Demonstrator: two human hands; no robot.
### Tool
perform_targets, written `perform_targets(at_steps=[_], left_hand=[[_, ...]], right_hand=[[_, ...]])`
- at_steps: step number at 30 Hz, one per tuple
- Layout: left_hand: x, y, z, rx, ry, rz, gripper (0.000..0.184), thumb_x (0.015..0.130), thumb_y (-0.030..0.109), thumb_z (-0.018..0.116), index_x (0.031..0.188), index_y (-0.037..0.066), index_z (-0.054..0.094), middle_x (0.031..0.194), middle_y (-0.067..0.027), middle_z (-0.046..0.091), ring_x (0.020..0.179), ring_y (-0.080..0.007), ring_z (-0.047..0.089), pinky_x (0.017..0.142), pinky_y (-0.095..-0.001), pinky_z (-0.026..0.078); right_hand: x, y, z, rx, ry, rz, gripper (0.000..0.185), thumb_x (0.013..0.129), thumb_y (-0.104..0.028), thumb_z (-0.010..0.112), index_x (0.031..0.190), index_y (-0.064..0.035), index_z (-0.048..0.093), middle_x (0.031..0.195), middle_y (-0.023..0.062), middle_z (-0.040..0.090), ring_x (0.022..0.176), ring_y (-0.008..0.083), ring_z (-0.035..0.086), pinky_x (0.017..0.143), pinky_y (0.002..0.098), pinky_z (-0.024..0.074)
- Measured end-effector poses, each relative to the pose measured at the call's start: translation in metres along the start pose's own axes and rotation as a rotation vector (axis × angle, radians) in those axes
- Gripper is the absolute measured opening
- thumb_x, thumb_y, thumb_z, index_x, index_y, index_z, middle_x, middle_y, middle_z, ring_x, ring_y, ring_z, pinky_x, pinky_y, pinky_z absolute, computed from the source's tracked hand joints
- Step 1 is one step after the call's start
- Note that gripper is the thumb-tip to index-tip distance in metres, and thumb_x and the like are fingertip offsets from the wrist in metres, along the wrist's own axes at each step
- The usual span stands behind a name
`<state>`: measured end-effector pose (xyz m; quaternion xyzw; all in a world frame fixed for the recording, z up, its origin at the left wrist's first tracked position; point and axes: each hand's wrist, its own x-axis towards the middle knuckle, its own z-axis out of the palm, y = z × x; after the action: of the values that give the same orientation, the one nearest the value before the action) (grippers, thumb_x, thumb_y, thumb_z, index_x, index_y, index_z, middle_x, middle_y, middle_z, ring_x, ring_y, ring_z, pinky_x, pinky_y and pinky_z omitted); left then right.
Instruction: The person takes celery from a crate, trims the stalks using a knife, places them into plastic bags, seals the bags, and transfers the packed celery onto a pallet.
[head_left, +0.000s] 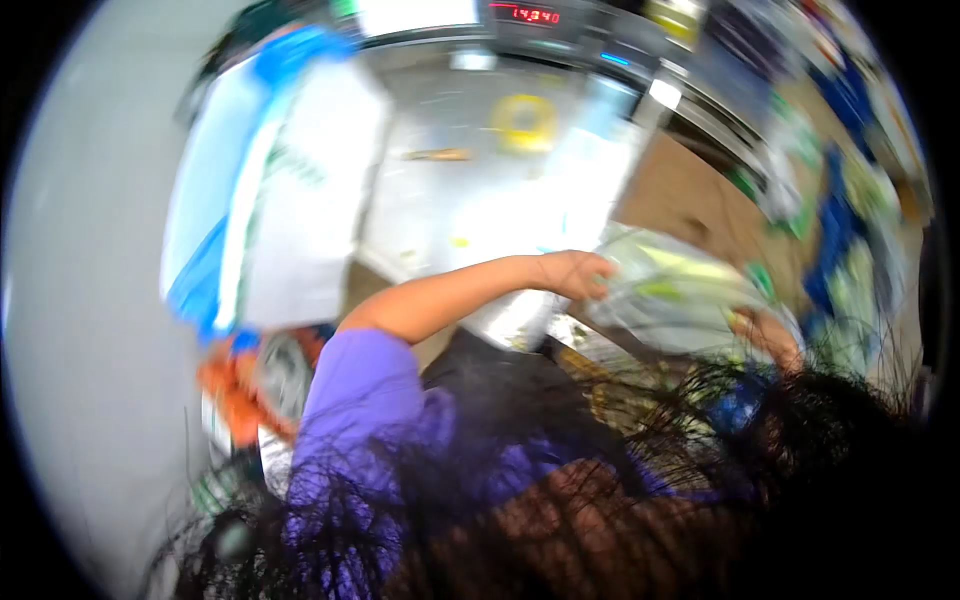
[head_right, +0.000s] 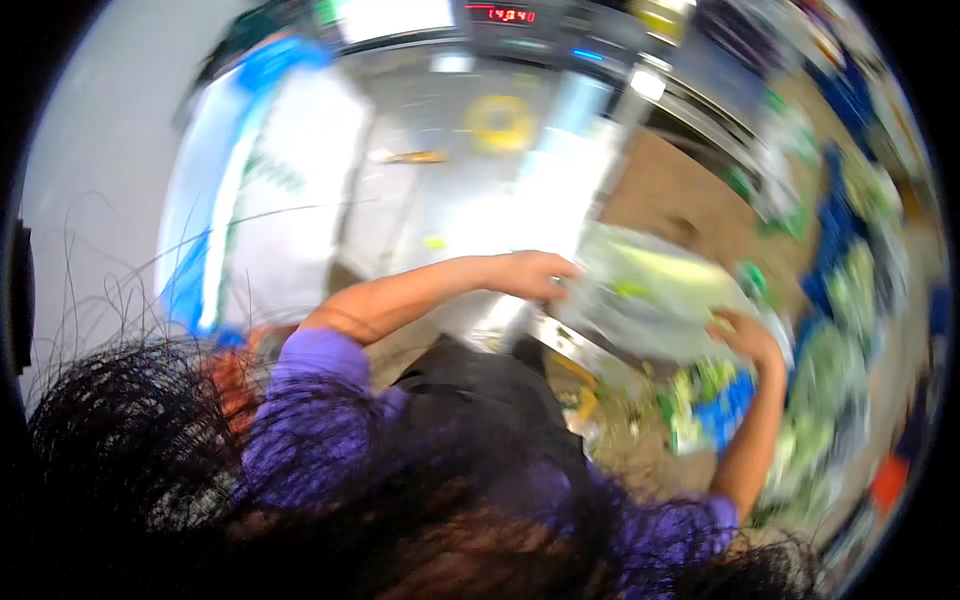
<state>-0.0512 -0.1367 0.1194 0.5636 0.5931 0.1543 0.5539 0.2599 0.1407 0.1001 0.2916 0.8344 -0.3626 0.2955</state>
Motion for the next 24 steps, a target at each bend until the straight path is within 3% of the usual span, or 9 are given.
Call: perform_targets(at_steps=[3, 6, 9, 10, 14, 15, 19, 23, 24], left_hand=[[-0.148, 0.079, -0.052, -0.051, 0.209, 0.105, 0.045, 0.085, 0.021, 0.055, 0.125, 0.004, 0.046, 0.117, -0.0149, 0.055, 0.105, -0.0214, 0.054, 0.088, -0.0345, 0.043], [-0.289, 0.039, -0.106, -0.254, 0.625, 0.177, 0.031, 0.088, 0.02, 0.055, 0.113, 0.001, 0.055, 0.098, -0.0092, 0.061, 0.093, -0.0159, 0.057, 0.084, -0.0315, 0.045], [-0.434, 0.002, -0.129, -0.294, 0.929, -0.094, 0.025, 0.089, 0.026, 0.053, 0.098, 0.003, 0.059, 0.088, -0.0059, 0.062, 0.087, -0.0149, 0.059, 0.082, -0.0311, 0.046], [-0.498, 0.006, -0.167, -0.43, 0.872, -0.12, 0.024, 0.09, 0.027, 0.052, 0.094, 0.004, 0.06, 0.087, -0.006, 0.062, 0.085, -0.0156, 0.06, 0.081, -0.0319, 0.047], [-0.593, -0.127, -0.155, -0.646, 0.408, -0.779, 0.031, 0.086, 0.033, 0.051, 0.094, 0.005, 0.061, 0.087, -0.008, 0.062, 0.081, -0.0191, 0.061, 0.075, -0.0336, 0.05], [-0.604, -0.17, -0.135, -0.593, 0.206, -0.928, 0.032, 0.085, 0.033, 0.052, 0.098, 0.005, 0.061, 0.089, -0.0094, 0.063, 0.083, -0.0198, 0.061, 0.075, -0.0342, 0.05], [-0.62, -0.234, -0.166, -0.271, -0.224, -1.28, 0.034, 0.083, 0.032, 0.053, 0.105, 0.007, 0.062, 0.097, -0.0122, 0.064, 0.087, -0.0238, 0.063, 0.077, -0.0384, 0.051], [-0.692, -0.278, -0.185, -0.33, 0.637, -1.074, 0.035, 0.08, 0.029, 0.057, 0.095, -0.002, 0.063, 0.088, -0.0181, 0.063, 0.063, -0.0255, 0.063, 0.056, -0.0363, 0.055], [-0.665, -0.31, -0.219, -0.298, 0.577, -1.036, 0.035, 0.079, 0.029, 0.058, 0.095, -0.002, 0.062, 0.087, -0.0179, 0.062, 0.063, -0.0252, 0.063, 0.055, -0.0366, 0.055]], right_hand=[[-0.09, -0.103, -0.029, 0.236, 0.056, -0.198, 0.053, 0.08, -0.027, 0.062, 0.125, -0.0021, 0.048, 0.126, 0.0145, 0.05, 0.12, 0.025, 0.045, 0.099, 0.0351, 0.0334], [-0.042, -0.211, -0.043, 0.281, 0.129, -0.366, 0.051, 0.078, -0.016, 0.061, 0.124, 0.0, 0.048, 0.123, 0.0149, 0.053, 0.117, 0.0242, 0.047, 0.095, 0.0346, 0.0369], [-0.004, -0.319, -0.034, 0.261, 0.138, -0.61, 0.048, 0.075, -0.009, 0.059, 0.121, 0.0016, 0.05, 0.114, 0.0147, 0.057, 0.109, 0.0228, 0.052, 0.092, 0.033, 0.0397], [-0.076, -0.388, -0.056, 0.249, 0.165, -0.586, 0.047, 0.074, -0.007, 0.059, 0.119, 0.002, 0.051, 0.11, 0.0145, 0.059, 0.106, 0.0222, 0.054, 0.09, 0.0324, 0.0406], [-0.04, -0.579, -0.048, 0.106, 0.012, -0.931, 0.043, 0.071, -0.001, 0.058, 0.114, 0.002, 0.055, 0.097, 0.0128, 0.065, 0.092, 0.0197, 0.061, 0.084, 0.0301, 0.0447], [-0.057, -0.644, -0.038, 0.106, -0.041, -0.788, 0.039, 0.073, -0.002, 0.059, 0.112, 0.001, 0.057, 0.095, 0.0116, 0.065, 0.089, 0.0179, 0.06, 0.082, 0.0296, 0.0453], [-0.011, -0.815, 0.019, -0.086, -0.042, -1.103, 0.03, 0.081, -0.016, 0.06, 0.108, -0.0016, 0.059, 0.093, 0.0119, 0.065, 0.085, 0.0185, 0.062, 0.078, 0.0299, 0.0468], [0.04, -0.911, 0.12, -0.309, -0.31, -1.158, 0.032, 0.079, -0.022, 0.059, 0.105, -0.0033, 0.06, 0.093, 0.0143, 0.064, 0.087, 0.0287, 0.062, 0.076, 0.0353, 0.048], [0.091, -0.915, 0.123, -0.513, -0.265, -1.082, 0.036, 0.078, -0.024, 0.06, 0.109, -0.0051, 0.059, 0.096, 0.0153, 0.063, 0.09, 0.0291, 0.061, 0.078, 0.0356, 0.0476]])
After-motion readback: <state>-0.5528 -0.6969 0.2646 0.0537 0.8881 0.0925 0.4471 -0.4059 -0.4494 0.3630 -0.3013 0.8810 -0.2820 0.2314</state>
